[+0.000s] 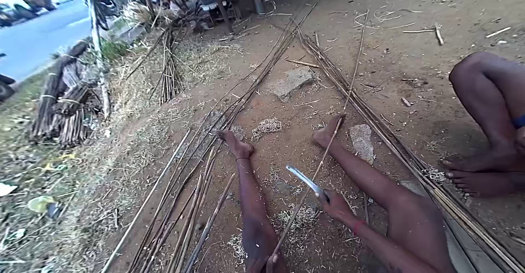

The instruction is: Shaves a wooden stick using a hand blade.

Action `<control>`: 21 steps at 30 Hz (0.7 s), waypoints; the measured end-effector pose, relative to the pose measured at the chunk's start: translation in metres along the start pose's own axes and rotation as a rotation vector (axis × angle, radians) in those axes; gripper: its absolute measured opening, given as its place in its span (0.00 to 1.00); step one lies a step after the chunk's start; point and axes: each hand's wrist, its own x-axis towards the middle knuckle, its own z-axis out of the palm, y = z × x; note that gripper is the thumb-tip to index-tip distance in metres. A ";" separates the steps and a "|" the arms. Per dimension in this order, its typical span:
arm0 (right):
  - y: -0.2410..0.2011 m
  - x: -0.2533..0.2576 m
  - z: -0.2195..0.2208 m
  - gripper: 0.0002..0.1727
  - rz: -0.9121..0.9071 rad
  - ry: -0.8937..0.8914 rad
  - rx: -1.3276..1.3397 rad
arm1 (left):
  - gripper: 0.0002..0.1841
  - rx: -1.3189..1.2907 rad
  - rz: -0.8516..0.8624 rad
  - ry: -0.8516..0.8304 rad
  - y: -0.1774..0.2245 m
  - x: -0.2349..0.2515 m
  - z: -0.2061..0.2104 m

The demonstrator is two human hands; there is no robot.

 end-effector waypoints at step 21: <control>-0.028 -0.034 0.037 0.30 -0.187 -0.126 -0.168 | 0.18 0.033 0.013 0.000 -0.018 0.006 0.009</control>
